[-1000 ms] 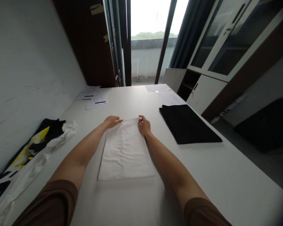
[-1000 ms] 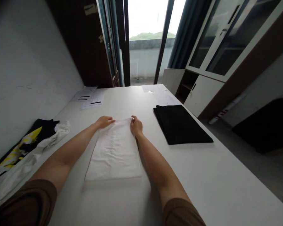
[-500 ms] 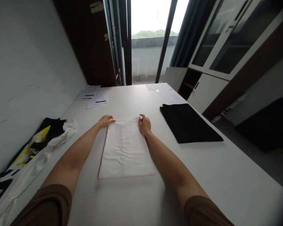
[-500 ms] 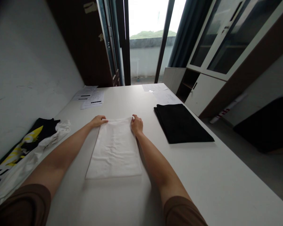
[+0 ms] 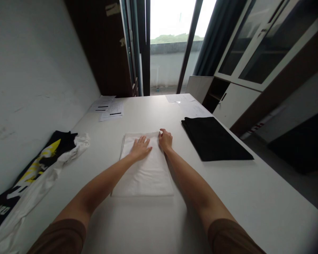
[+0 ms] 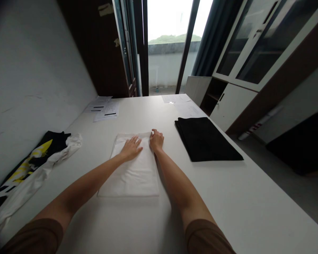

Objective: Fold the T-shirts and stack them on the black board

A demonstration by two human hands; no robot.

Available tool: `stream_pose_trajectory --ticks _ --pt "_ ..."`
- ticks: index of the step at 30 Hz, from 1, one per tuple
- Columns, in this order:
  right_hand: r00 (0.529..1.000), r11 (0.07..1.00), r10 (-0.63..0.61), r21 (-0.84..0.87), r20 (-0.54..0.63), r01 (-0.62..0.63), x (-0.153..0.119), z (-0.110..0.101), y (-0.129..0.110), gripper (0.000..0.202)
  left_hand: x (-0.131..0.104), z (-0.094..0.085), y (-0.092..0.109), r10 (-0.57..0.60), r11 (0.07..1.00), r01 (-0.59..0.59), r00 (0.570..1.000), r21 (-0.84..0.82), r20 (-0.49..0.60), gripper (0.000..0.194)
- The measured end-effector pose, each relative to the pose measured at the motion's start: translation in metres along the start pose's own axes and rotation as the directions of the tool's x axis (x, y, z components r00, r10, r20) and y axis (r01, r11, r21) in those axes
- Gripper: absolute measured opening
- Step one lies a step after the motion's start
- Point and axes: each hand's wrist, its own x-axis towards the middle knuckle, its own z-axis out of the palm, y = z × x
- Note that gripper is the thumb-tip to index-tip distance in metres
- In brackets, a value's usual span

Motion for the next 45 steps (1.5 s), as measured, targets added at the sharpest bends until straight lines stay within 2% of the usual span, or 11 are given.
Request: stream_pose_trajectory --ticks 4,7,10,14,17,19,27,33,37,41,45 --pt "0.998 0.999 -0.037 -0.003 -0.043 0.037 -0.005 -0.009 -0.003 0.036 -0.006 0.013 0.005 -0.01 1.0 0.011 0.999 -0.018 0.042 0.066" --pt "0.98 0.985 -0.173 0.0 -0.096 0.174 -0.013 -0.019 -0.012 0.037 -0.003 0.013 0.0 -0.019 0.999 0.02 0.999 -0.037 0.048 0.066" --pt "0.938 0.938 -0.338 0.059 -0.073 0.343 -0.022 -0.022 -0.023 0.038 -0.001 0.014 -0.006 -0.023 0.998 0.024 1.0 -0.051 0.011 0.06" --pt "0.884 0.894 -0.448 0.08 0.133 0.441 -0.032 -0.013 -0.033 0.042 -0.001 0.013 -0.021 -0.058 0.998 0.058 0.998 -0.034 -0.018 0.057" --pt "0.822 0.87 -0.468 0.005 0.325 0.493 -0.035 -0.006 -0.033 0.041 0.0 0.011 -0.035 -0.07 0.997 0.07 0.997 -0.007 0.009 0.058" --pt "0.805 0.86 -0.455 -0.048 0.381 0.509 -0.036 -0.003 -0.032 0.046 0.001 0.011 -0.043 -0.086 0.996 0.086 0.996 0.002 0.019 0.059" --pt "0.841 0.897 -0.318 -0.147 0.438 0.416 -0.031 -0.006 -0.022 0.066 0.003 0.007 -0.082 -0.196 0.98 0.197 0.98 -0.008 0.036 0.062" --pt "0.868 0.924 -0.263 -0.148 0.421 0.352 -0.028 -0.011 -0.013 0.068 -0.018 0.001 -0.116 -0.288 0.958 0.288 0.956 0.006 0.063 0.067" --pt "0.87 0.921 -0.266 -0.157 0.414 0.356 -0.03 -0.015 -0.002 0.067 -0.037 -0.002 -0.129 -0.277 0.96 0.276 0.961 -0.042 -0.017 0.064" --pt "0.898 0.933 -0.258 -0.15 0.355 0.328 -0.031 -0.022 0.001 0.065 -0.051 -0.01 -0.126 -0.26 0.944 0.227 0.958 -0.24 -0.117 0.056" --pt "0.922 0.946 -0.252 -0.126 0.294 0.299 -0.046 -0.024 -0.021 0.057 -0.061 -0.015 -0.096 -0.296 0.913 0.25 0.95 -0.323 -0.098 0.052"
